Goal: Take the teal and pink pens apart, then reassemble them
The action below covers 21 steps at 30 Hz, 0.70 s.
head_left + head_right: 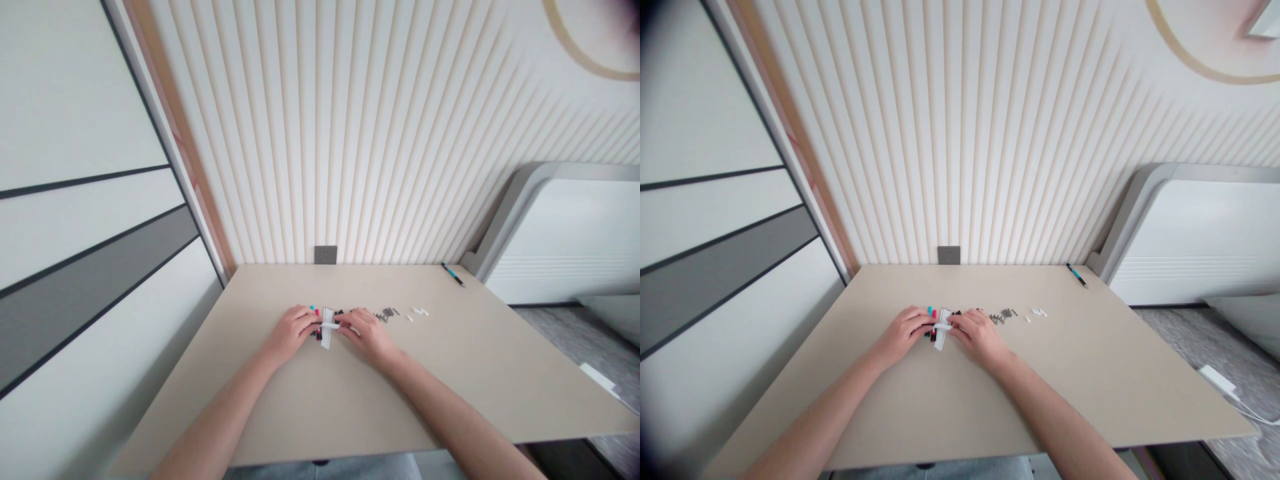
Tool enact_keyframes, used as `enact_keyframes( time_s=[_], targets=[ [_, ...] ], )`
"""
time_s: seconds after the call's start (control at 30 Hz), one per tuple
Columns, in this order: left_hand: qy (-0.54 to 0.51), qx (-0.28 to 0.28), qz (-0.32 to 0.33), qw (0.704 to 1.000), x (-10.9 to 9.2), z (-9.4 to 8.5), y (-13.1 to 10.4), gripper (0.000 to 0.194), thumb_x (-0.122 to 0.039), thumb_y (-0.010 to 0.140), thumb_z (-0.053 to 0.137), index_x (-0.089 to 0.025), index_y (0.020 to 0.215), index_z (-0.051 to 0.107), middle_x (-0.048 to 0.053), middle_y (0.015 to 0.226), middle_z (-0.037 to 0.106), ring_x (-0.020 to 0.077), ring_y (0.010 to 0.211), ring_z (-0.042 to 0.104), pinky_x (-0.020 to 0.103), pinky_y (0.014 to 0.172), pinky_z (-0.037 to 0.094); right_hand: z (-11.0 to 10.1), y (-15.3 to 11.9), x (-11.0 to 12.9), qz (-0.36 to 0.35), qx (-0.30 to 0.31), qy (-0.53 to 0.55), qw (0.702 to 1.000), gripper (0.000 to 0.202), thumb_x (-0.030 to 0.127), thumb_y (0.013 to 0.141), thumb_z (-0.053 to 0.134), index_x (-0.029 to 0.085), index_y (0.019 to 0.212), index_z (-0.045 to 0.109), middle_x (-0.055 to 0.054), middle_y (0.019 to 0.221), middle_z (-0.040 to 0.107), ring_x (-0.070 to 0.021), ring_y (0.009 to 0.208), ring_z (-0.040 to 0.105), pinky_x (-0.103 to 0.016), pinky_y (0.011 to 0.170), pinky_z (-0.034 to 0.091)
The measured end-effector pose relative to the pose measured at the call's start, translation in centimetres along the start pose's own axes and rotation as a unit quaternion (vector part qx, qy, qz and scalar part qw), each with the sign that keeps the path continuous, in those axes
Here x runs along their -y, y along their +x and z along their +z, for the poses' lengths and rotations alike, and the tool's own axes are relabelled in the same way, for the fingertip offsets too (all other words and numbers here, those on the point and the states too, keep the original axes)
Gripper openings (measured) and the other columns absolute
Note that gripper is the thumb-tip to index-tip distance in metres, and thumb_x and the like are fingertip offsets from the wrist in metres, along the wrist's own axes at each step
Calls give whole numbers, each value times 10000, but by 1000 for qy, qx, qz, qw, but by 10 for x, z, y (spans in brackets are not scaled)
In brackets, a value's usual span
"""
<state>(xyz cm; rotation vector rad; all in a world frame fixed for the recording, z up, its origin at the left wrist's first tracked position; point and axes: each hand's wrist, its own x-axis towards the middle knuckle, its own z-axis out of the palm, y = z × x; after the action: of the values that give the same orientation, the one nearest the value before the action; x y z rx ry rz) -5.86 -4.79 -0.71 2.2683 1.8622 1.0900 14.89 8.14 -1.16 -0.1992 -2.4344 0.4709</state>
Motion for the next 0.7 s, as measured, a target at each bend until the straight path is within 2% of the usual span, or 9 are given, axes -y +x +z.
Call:
enact_keyframes(
  time_s=[0.1, 0.23, 0.3, 0.37, 0.43, 0.53, 0.6, 0.7],
  targets=[
    [-51, -12, -31, 998, -5, -1, 2, 188, -308, 944, 527, -225, 1000, 686, 56, 967, 670, 190, 936, 589, 334, 865, 466, 0, 0, 1, 17, -19, 27, 999, 239, 335, 934, 567, 231, 1147, 601, -47, 889, 682, -185, 827, 605, -336, 785, 468],
    [-165, -60, -159, 971, -10, 0, 5, 242, -379, 924, 528, -196, 982, 676, 42, 936, 690, 187, 891, 633, 301, 818, 489, -2, 0, 1, 43, -44, 30, 998, 236, 340, 930, 570, 231, 1137, 601, -53, 928, 677, -191, 864, 602, -334, 787, 474],
    [-224, -93, -224, 944, -9, -1, 5, 301, -419, 922, 506, -172, 1014, 651, 42, 915, 696, 189, 858, 648, 289, 774, 504, -2, 0, 1, 25, -27, 10, 999, 186, 309, 954, 530, 224, 1083, 632, -62, 935, 677, -193, 873, 595, -339, 790, 466],
    [-243, -125, -254, 928, -7, -2, 5, 325, -430, 925, 491, -158, 1040, 626, 48, 909, 694, 188, 842, 649, 282, 749, 509, -1, 0, 2, -19, 13, -16, 1000, 189, 279, 971, 491, 219, 1026, 662, -72, 945, 679, -196, 881, 587, -347, 793, 452],
    [-192, -133, -231, 944, -3, -5, 4, 287, -407, 926, 499, -169, 1020, 628, 50, 926, 685, 186, 853, 635, 293, 777, 499, 1, 0, 4, -66, 60, -41, 995, 210, 256, 977, 473, 219, 1003, 678, -77, 964, 684, -196, 895, 579, -346, 792, 438],
    [-64, -94, -137, 984, 1, -6, 3, 196, -338, 931, 512, -199, 962, 646, 51, 940, 663, 198, 908, 596, 337, 856, 465, 4, 0, 7, -112, 111, -70, 985, 218, 218, 978, 467, 229, 1019, 680, -66, 1002, 691, -187, 925, 569, -330, 797, 420],
    [-12, -71, -95, 993, 3, -5, 3, 172, -295, 942, 498, -206, 968, 643, 55, 939, 651, 204, 932, 577, 356, 874, 454, 5, 0, 9, -125, 128, -82, 980, 223, 199, 978, 465, 232, 1024, 680, -58, 1004, 696, -179, 931, 565, -322, 806, 409],
    [18, -53, -75, 996, 4, -2, 2, 160, -259, 949, 493, -211, 992, 639, 53, 955, 643, 201, 933, 566, 357, 867, 457, 4, 0, 10, -142, 134, -87, 977, 224, 204, 979, 466, 232, 1045, 678, -56, 1002, 701, -174, 930, 561, -315, 811, 400]
  ],
)
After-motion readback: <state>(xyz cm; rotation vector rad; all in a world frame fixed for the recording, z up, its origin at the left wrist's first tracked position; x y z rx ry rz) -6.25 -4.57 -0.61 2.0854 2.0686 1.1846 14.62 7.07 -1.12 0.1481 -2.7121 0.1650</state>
